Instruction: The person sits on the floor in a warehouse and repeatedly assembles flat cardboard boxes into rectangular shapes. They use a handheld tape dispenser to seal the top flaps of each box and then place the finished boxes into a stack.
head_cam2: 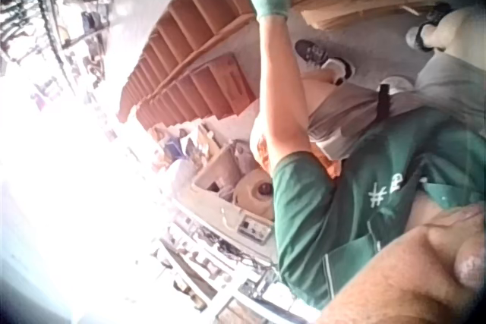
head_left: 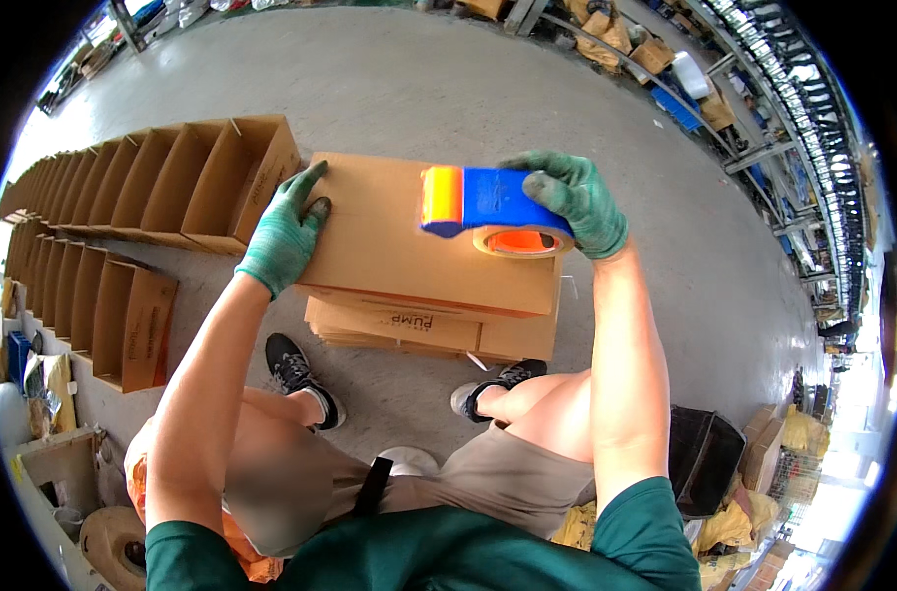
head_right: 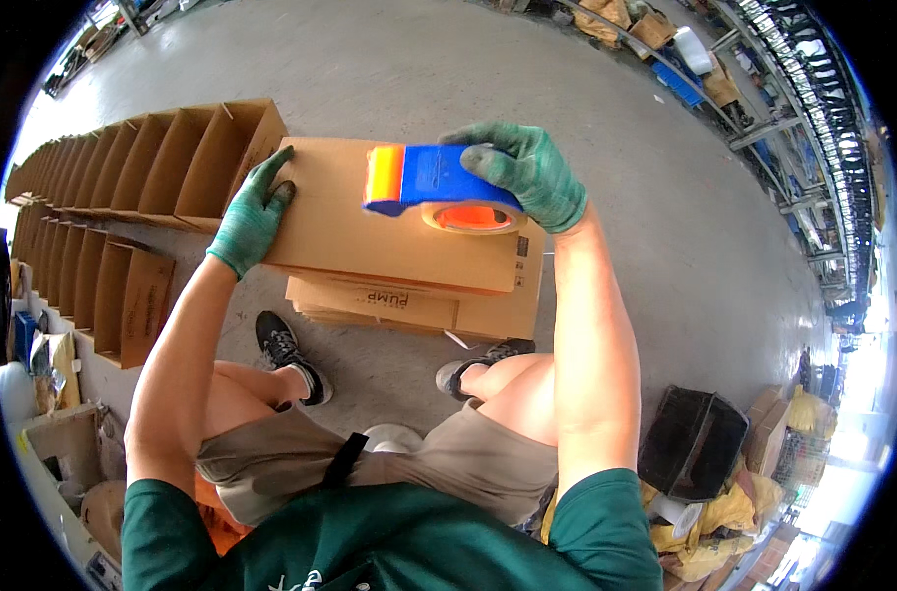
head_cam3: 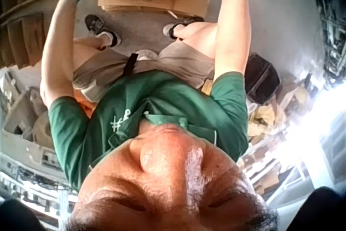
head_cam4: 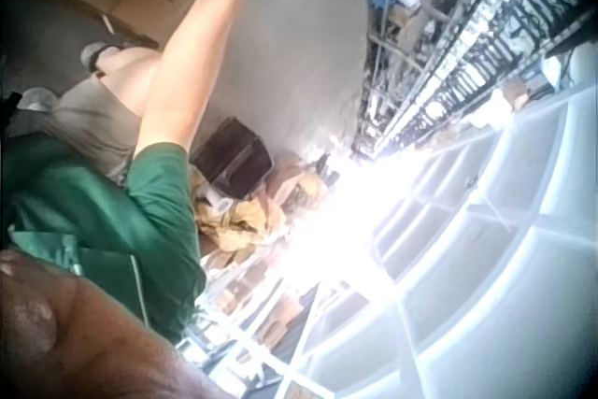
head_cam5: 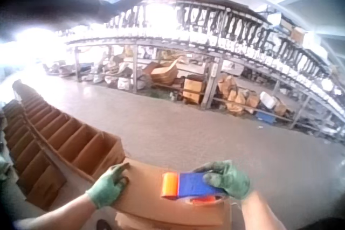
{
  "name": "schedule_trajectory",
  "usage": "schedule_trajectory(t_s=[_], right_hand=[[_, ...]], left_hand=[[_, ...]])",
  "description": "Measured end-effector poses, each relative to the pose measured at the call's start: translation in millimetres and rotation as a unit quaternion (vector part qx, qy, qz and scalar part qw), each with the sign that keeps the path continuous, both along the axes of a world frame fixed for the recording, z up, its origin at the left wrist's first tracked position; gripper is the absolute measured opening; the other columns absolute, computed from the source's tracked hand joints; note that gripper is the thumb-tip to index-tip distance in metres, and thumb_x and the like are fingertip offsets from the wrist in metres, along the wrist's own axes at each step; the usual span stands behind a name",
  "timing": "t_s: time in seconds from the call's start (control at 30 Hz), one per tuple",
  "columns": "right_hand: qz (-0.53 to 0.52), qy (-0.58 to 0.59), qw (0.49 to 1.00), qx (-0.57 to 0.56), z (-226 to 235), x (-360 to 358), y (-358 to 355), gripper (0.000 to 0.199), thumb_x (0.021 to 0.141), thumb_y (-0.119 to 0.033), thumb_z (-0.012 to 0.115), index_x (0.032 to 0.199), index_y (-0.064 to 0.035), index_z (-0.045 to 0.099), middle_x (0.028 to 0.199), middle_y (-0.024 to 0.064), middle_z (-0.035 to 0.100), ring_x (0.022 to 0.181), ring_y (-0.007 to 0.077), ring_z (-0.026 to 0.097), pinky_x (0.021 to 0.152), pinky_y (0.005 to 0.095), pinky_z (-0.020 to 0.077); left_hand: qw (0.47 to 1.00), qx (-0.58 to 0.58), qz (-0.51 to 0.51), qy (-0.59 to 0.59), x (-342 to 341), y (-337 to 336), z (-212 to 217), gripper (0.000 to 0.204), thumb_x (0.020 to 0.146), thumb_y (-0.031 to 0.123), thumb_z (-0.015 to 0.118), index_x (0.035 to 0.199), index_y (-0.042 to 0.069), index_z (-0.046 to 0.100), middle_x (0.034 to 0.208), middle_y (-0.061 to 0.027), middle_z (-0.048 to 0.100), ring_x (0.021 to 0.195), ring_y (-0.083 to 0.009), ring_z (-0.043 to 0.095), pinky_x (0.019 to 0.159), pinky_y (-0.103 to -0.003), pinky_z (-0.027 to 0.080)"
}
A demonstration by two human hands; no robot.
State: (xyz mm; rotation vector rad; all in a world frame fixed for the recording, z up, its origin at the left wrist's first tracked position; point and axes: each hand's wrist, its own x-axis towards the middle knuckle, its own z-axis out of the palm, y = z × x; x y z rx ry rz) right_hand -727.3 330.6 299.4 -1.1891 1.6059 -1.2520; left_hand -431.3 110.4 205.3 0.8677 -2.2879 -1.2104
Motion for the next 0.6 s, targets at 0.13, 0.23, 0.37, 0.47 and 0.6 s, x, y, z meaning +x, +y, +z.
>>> schedule_trajectory(t_s=[0.13,0.23,0.37,0.47,0.6], right_hand=[[0.018,-0.027,0.999,0.040,-10.1,-7.1,-1.5,0.052,0.086,-0.038,0.077,0.122,-0.0024,0.069,0.108,0.0080,0.072,0.097,0.0158,0.066,0.089,0.0308,0.0532],[0.011,-0.024,0.999,0.028,-14.3,-8.1,7.8,0.058,0.082,-0.049,0.078,0.116,-0.0035,0.070,0.103,0.0065,0.071,0.094,0.0144,0.065,0.086,0.0295,0.0533],[0.026,-0.043,0.996,0.079,-19.5,-25.8,15.7,0.059,0.077,-0.055,0.081,0.107,-0.0059,0.069,0.096,0.0055,0.071,0.090,0.0141,0.067,0.081,0.0289,0.0548],[0.024,-0.053,0.996,0.061,-19.6,-20.9,14.5,0.052,0.080,-0.055,0.079,0.100,-0.0071,0.068,0.084,0.0000,0.066,0.078,0.0086,0.061,0.070,0.0240,0.0499],[0.021,-0.045,0.997,0.056,-20.0,-20.0,14.9,0.051,0.082,-0.055,0.078,0.098,-0.0078,0.068,0.080,-0.0022,0.063,0.074,0.0060,0.058,0.066,0.0211,0.0472]], left_hand=[[0.979,-0.195,0.037,-0.034,2.4,2.3,8.0,0.050,0.097,0.009,0.061,0.145,0.009,0.049,0.140,-0.0148,0.053,0.129,-0.0281,0.051,0.111,-0.039,0.042],[0.932,-0.357,0.056,-0.018,-9.3,23.4,46.3,0.042,0.095,0.008,0.062,0.137,0.007,0.054,0.133,-0.0154,0.055,0.119,-0.0276,0.057,0.098,-0.039,0.052],[0.838,0.541,0.033,0.067,-25.4,59.8,62.6,0.049,0.102,0.042,0.056,0.126,0.000,0.052,0.104,-0.0184,0.067,0.083,-0.0269,0.070,0.069,-0.038,0.060],[0.762,0.644,0.034,0.060,-49.3,83.9,69.5,0.064,0.101,0.058,0.046,0.124,-0.001,0.051,0.098,-0.0204,0.068,0.084,-0.0313,0.070,0.075,-0.043,0.061],[0.724,0.685,0.012,0.081,-66.0,98.6,61.6,0.061,0.101,0.058,0.046,0.118,0.000,0.056,0.098,-0.0173,0.067,0.084,-0.0285,0.070,0.071,-0.042,0.061]])
